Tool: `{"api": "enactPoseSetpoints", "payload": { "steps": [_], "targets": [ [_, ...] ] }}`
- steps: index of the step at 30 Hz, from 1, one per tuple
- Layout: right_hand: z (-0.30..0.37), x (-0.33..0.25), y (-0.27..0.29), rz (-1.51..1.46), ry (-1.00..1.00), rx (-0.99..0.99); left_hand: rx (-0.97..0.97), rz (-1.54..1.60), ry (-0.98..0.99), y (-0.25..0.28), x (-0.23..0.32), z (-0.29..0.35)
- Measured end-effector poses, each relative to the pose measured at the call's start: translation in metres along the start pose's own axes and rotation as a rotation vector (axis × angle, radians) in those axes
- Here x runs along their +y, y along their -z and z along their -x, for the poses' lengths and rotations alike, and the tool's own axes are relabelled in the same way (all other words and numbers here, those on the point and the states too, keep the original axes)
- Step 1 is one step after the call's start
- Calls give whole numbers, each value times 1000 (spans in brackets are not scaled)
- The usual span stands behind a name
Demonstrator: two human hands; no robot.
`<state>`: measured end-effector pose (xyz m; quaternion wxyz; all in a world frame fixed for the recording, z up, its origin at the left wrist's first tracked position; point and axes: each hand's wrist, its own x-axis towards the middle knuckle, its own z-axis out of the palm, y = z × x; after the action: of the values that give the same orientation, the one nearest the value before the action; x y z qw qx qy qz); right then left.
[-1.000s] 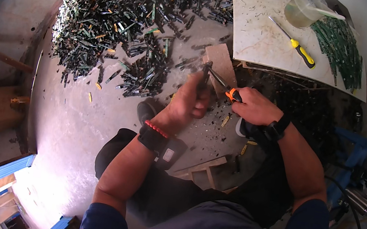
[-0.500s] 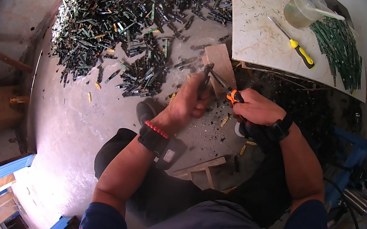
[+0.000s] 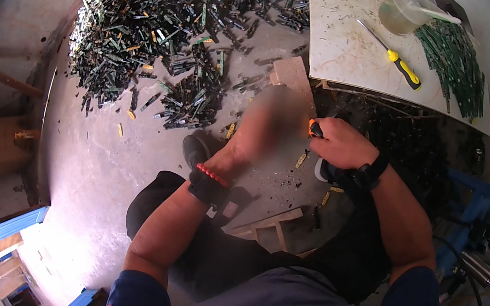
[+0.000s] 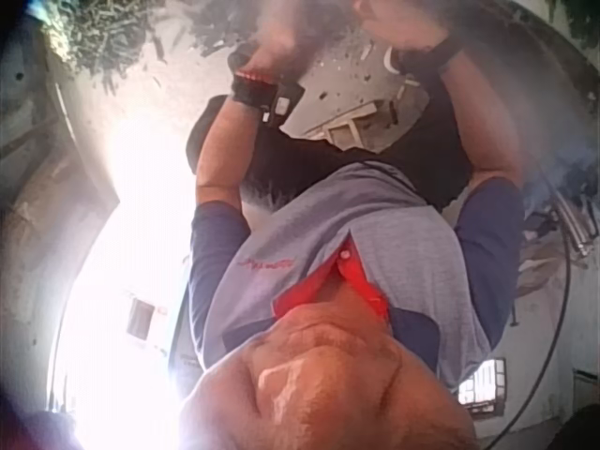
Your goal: The person disassembles small green circuit boards using pliers and a screwdriver. They remove components from the boards and place them on a nearby surface. The person works methodically, handling each board individually.
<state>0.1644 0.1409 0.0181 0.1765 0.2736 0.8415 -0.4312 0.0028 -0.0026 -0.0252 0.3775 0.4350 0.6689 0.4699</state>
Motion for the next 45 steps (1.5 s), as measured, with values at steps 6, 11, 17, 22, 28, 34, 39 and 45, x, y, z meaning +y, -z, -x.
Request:
{"api": "enactPoseSetpoints", "payload": {
  "steps": [6,11,17,22,28,34,39,45],
  "targets": [
    [7,-16,10,-479,-147,-217,125,-372,-952,2,33,-18],
    [11,-24,14,-541,-140,-265,-174,116,-557,5,19,-13],
    [7,-19,5,-746,-186,-344,-263,462,-35,8,56,1],
    [7,-21,0,-877,-197,-365,-266,445,-88,7,23,-5],
    [8,-17,-2,-906,-190,-387,-141,258,-355,5,33,-1],
    [10,-20,-4,-925,-225,-392,-184,219,-315,5,25,-3],
    [10,-20,-7,-964,-232,-406,-77,-527,-718,11,36,-7],
    [5,-18,-9,-975,-242,-398,-73,94,-392,3,33,-6]
  ]
}}
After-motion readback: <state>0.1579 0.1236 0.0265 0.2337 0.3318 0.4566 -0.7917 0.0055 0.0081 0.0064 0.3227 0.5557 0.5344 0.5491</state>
